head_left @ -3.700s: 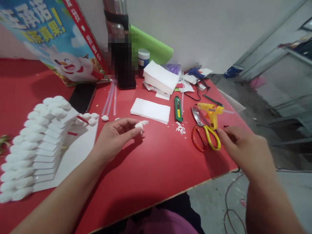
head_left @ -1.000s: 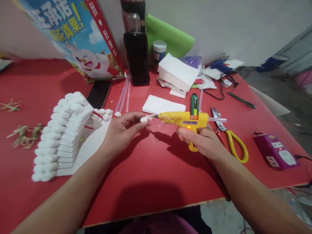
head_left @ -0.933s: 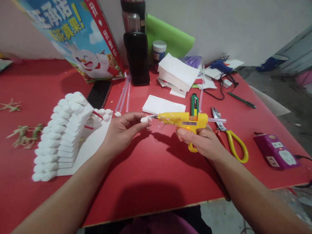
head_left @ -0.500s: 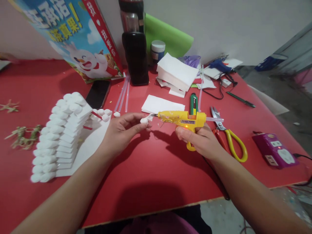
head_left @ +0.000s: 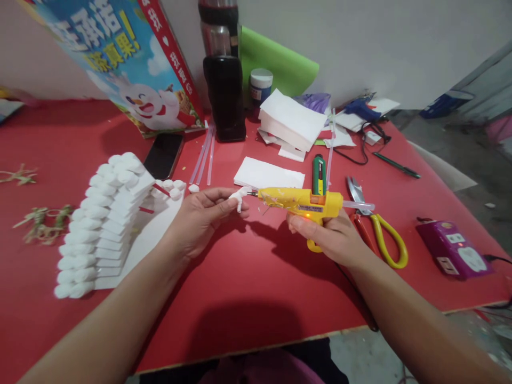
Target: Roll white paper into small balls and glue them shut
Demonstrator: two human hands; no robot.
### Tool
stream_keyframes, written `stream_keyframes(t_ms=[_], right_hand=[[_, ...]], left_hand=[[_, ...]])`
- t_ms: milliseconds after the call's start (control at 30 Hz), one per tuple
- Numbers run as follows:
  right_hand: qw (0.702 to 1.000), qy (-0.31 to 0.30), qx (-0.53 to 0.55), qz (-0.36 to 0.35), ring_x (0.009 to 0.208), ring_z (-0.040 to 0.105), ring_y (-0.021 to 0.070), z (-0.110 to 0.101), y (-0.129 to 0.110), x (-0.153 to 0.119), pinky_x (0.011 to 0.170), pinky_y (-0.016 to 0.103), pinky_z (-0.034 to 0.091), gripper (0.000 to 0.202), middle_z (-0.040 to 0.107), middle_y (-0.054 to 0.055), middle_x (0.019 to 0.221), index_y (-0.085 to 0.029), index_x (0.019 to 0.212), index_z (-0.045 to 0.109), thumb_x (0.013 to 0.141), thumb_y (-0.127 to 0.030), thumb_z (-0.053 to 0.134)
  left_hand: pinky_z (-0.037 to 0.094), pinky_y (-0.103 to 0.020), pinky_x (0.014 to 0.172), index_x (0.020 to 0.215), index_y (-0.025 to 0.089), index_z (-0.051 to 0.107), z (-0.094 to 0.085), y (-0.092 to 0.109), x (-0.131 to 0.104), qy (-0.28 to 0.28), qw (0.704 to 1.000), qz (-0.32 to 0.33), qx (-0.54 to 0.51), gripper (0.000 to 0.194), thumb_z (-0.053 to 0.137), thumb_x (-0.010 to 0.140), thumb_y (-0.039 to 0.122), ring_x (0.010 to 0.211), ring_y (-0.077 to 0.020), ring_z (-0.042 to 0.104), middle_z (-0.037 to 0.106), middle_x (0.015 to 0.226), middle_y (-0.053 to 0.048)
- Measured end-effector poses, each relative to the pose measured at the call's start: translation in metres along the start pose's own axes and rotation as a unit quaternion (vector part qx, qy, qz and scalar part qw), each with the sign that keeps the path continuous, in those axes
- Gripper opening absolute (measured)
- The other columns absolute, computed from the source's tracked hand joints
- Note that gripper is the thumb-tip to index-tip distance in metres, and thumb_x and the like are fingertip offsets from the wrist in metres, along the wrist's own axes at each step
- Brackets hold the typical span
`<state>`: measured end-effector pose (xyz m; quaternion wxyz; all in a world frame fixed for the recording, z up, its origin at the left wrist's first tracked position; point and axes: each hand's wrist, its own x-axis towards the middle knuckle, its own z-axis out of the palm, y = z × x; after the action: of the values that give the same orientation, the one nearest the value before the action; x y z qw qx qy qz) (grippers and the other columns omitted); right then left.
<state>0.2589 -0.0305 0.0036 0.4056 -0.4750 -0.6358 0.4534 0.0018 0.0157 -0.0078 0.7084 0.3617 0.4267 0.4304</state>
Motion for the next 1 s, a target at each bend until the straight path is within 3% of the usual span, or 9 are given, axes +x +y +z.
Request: stream_keyframes(t_ms=[233,533,733,1000], right_hand=[[0.998,-0.017,-0.050,0.022,0.067,0.062,0.0154,0.0048,0.0017,-0.0037,0.061,0.027,0.049,0.031,0.072,0.001,0.081,-0.024,0.107,0.080,0.099,-0.051,0.067],[0.995,-0.017,-0.096,0.007,0.055,0.050,0.0131,0.0069,-0.0013,-0.0052,0.052,0.027,0.039,0.029,0.056,-0.003,0.062,-0.024,0.107,0.079,0.101,-0.049,0.065],[0.995,-0.013,-0.100,0.008,0.055,0.049,0.0134,0.0065,-0.0042,-0.0048,0.051,0.027,0.037,0.029,0.054,-0.003,0.061,-0.023,0.106,0.079,0.102,-0.049,0.065],[0.996,-0.033,-0.086,-0.002,0.064,0.057,0.0161,0.0101,-0.0048,-0.0037,0.058,0.029,0.045,0.030,0.067,0.001,0.077,-0.026,0.118,0.078,0.102,-0.047,0.064]], left_hand=[[0.065,-0.034,0.073,0.096,0.011,0.078,0.0033,0.0002,-0.0029,0.006,1.000,-0.025,-0.006,0.026,0.091,0.078,0.025,0.075,-0.0212,0.077,0.081,0.083,-0.009],[0.064,-0.034,0.071,0.095,0.012,0.078,0.0057,0.0019,-0.0051,0.006,1.000,-0.021,0.000,0.027,0.091,0.076,0.025,0.077,-0.0224,0.077,0.081,0.085,-0.011],[0.064,-0.039,0.070,0.097,0.013,0.078,0.0049,0.0012,-0.0045,0.002,1.000,-0.027,-0.009,0.027,0.090,0.078,0.027,0.075,-0.0241,0.077,0.081,0.082,-0.009],[0.064,-0.034,0.078,0.095,0.011,0.077,0.0040,0.0007,-0.0026,0.006,1.000,-0.023,-0.015,0.021,0.088,0.080,0.022,0.079,-0.0212,0.078,0.080,0.085,-0.009]])
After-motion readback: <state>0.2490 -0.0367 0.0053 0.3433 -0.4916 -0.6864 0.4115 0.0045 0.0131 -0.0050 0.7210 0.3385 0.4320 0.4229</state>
